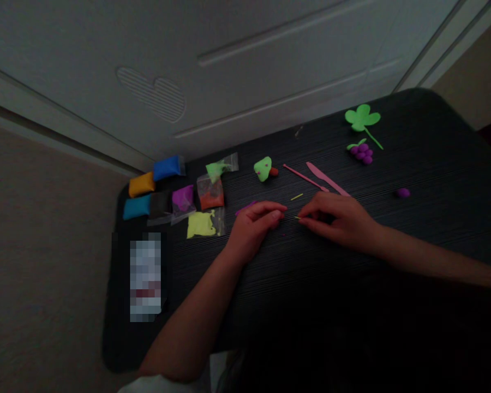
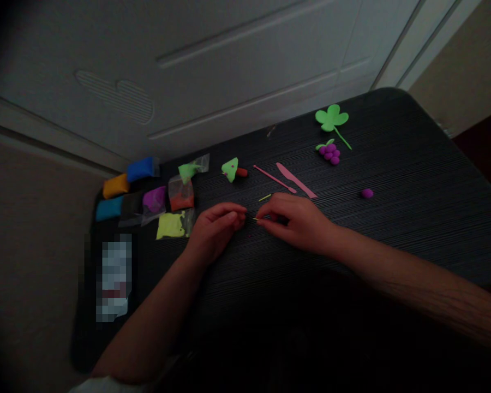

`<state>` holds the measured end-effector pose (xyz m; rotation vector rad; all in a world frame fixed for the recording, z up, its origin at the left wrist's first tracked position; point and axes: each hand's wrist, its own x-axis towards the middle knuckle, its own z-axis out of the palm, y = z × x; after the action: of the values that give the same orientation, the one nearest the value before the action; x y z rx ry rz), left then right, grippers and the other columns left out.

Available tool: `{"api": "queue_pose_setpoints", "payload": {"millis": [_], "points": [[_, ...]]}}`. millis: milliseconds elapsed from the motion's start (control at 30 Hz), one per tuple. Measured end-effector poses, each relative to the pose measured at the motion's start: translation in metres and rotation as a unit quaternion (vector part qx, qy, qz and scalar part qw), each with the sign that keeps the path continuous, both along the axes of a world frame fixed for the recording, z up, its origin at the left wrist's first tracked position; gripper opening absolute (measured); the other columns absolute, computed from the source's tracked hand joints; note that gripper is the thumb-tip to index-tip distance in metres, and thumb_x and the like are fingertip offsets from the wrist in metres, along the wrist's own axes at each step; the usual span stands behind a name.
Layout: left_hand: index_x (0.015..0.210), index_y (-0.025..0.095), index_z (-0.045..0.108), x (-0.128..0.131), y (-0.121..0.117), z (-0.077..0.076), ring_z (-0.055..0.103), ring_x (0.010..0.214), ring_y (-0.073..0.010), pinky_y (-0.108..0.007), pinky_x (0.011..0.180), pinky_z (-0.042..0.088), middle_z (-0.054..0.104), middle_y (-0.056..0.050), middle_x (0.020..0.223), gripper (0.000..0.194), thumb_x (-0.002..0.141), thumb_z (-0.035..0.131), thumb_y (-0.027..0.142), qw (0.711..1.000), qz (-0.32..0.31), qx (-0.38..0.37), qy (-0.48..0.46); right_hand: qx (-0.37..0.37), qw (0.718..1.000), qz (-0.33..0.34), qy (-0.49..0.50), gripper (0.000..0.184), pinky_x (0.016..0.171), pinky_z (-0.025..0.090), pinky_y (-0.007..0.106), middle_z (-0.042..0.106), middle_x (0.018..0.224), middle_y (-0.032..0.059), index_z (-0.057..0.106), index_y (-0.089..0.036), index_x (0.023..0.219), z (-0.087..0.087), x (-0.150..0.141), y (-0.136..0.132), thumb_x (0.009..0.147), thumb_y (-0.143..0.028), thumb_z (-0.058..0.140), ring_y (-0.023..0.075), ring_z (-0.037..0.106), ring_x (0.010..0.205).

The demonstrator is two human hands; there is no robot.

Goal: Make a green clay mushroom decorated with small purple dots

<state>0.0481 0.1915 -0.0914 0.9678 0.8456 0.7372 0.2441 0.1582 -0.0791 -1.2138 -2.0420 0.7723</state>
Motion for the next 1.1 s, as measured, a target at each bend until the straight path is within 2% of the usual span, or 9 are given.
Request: {"api": "queue_pose_setpoints", "payload": {"millis": [67,167,300,467,667,733,900,967,1100], "points": [[0.082,0.019,0.066,0.002,-0.003,0.001,0.048,0.065,-0.0093,-0.023,0.062,0.036,0.059,0.0,0.073,0.014,0.068,0.063,0.022,0.997,-0.01,0.036,0.061,0.006,1.0,0.0,-0.001,0.014,0.059,0.04,0.024,0.056,0.072,0.0012,0.059,-0.018,0.086,0.0,0.0,0.0,0.078,-0.027,0.052,0.0111,0.05,0.064],[0.081,0.02,0.066,0.003,-0.004,0.003,0.048,0.065,-0.0098,-0.023,0.061,0.036,0.059,0.0,0.074,0.014,0.069,0.063,0.024,0.993,-0.021,0.066,0.097,0.011,1.0,0.013,-0.01,0.015,0.062,0.04,0.025,0.057,0.075,0.0024,0.059,-0.018,0.087,0.0,0.001,0.0,0.079,-0.028,0.051,0.0119,0.051,0.067],[0.083,0.019,0.065,0.003,-0.004,0.001,0.046,0.063,-0.0091,-0.023,0.06,0.034,0.057,0.0,0.072,0.014,0.072,0.059,0.025,0.992,-0.018,0.078,0.095,0.044,0.994,0.035,-0.09,0.017,0.07,0.038,0.028,0.058,0.079,0.0039,0.059,-0.018,0.088,-0.003,0.003,0.003,0.08,-0.027,0.049,0.0147,0.052,0.076],[0.084,0.019,0.066,0.001,-0.002,-0.002,0.045,0.062,-0.0093,-0.024,0.06,0.034,0.055,0.0,0.071,0.016,0.074,0.057,0.028,0.994,-0.014,0.067,0.082,0.067,0.967,0.049,-0.24,0.019,0.072,0.033,0.033,0.058,0.079,0.0052,0.061,-0.02,0.088,-0.007,0.004,0.008,0.08,-0.028,0.046,0.0188,0.051,0.079],[0.082,0.02,0.066,0.0,0.0,0.0,0.044,0.061,-0.0086,-0.024,0.06,0.034,0.055,0.0,0.07,0.015,0.074,0.056,0.028,0.996,-0.018,0.054,0.066,0.066,0.953,0.037,-0.293,0.024,0.076,0.032,0.035,0.058,0.085,0.0058,0.06,-0.021,0.094,0.003,0.008,0.007,0.081,-0.032,0.043,0.0207,0.052,0.084],[0.083,0.02,0.066,0.0,0.0,0.0,0.045,0.062,-0.0089,-0.025,0.061,0.034,0.056,0.0,0.072,0.016,0.075,0.056,0.029,0.996,-0.017,0.054,0.07,0.063,0.954,0.012,-0.294,0.025,0.075,0.034,0.035,0.058,0.089,0.0063,0.059,-0.02,0.095,0.008,0.013,0.009,0.08,-0.033,0.044,0.0211,0.052,0.086],[0.082,0.02,0.067,0.0,-0.001,0.0,0.045,0.062,-0.0091,-0.024,0.062,0.035,0.056,0.0,0.073,0.015,0.074,0.057,0.027,0.995,-0.017,0.055,0.081,0.043,0.931,-0.168,-0.322,0.032,0.065,0.039,0.033,0.057,0.091,0.0094,0.058,-0.016,0.1,0.007,0.034,0.021,0.08,-0.038,0.043,0.0215,0.052,0.08],[0.082,0.02,0.067,0.0,-0.001,0.001,0.045,0.063,-0.0093,-0.024,0.062,0.036,0.057,-0.001,0.074,0.015,0.073,0.058,0.027,0.995,-0.017,0.053,0.082,0.029,0.923,-0.188,-0.335,0.033,0.06,0.039,0.033,0.057,0.09,0.009,0.059,-0.017,0.098,0.002,0.042,0.025,0.079,-0.04,0.044,0.0214,0.053,0.077],[0.082,0.019,0.067,0.0,0.0,0.003,0.046,0.063,-0.0099,-0.024,0.062,0.037,0.058,-0.002,0.074,0.016,0.073,0.058,0.027,0.996,-0.014,0.038,0.078,0.003,0.931,-0.19,-0.312,0.028,0.056,0.038,0.031,0.057,0.087,0.0075,0.062,-0.018,0.091,-0.003,0.048,0.028,0.08,-0.036,0.042,0.0182,0.053,0.071]]}}
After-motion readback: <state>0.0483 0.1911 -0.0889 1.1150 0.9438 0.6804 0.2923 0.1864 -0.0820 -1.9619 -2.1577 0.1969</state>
